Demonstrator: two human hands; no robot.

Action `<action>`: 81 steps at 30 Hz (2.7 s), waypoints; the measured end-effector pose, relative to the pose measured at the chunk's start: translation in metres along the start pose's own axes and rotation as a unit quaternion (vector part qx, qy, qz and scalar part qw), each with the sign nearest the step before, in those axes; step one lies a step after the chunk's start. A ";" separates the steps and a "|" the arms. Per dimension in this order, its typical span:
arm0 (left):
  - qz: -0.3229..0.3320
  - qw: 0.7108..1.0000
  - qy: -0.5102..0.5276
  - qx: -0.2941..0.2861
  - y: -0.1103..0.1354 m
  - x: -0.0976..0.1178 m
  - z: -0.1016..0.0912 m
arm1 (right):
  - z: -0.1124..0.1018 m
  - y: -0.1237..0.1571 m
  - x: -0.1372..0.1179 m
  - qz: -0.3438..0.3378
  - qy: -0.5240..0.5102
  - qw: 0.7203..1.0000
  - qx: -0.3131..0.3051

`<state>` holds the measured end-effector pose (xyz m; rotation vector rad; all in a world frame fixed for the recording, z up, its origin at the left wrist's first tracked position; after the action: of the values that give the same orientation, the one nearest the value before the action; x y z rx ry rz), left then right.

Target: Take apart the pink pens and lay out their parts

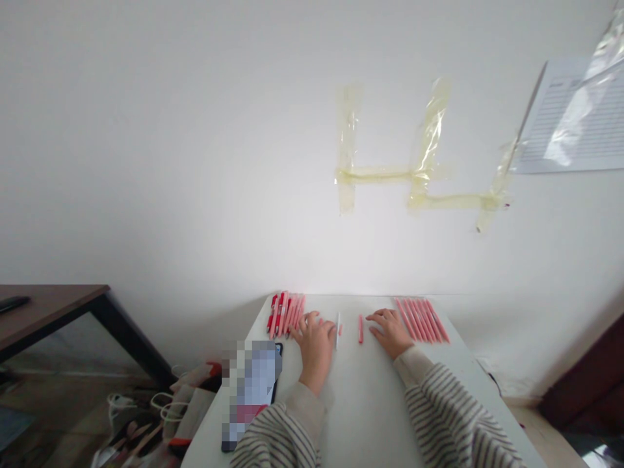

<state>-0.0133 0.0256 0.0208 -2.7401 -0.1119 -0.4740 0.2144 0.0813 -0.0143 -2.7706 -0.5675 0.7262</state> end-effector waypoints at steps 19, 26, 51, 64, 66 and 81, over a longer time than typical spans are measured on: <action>-0.003 1.000 0.027 -0.009 -0.004 0.000 0.004 | 0.003 0.000 0.003 -0.010 0.017 1.000 0.004; 0.005 1.000 0.019 -0.005 -0.005 0.002 0.003 | 0.003 0.000 0.003 -0.009 0.011 1.000 0.001; 0.008 1.000 0.006 0.010 -0.005 0.004 0.004 | 0.001 0.000 0.001 0.003 0.005 1.000 -0.008; -0.025 0.998 -0.053 0.030 0.004 -0.011 -0.002 | 0.001 0.001 0.002 0.001 0.002 1.000 -0.006; -0.027 0.997 -0.057 0.033 0.004 -0.013 -0.001 | 0.001 0.001 0.002 0.000 0.001 1.000 -0.005; -0.042 0.998 -0.050 0.007 0.006 -0.012 -0.006 | 0.000 0.001 0.002 0.001 0.001 1.000 -0.007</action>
<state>-0.0253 0.0180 0.0204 -2.7528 -0.2567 -0.3563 0.2161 0.0812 -0.0158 -2.7850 -0.5731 0.7214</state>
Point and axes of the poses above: each hand's wrist, its own y-axis away from the middle knuckle, its own z-axis out of the palm, x = y × z, the point moved 1 cm from there along -y, towards the middle knuckle, and after that the axes turned 5 degrees about -x, right-handed, at the moved point
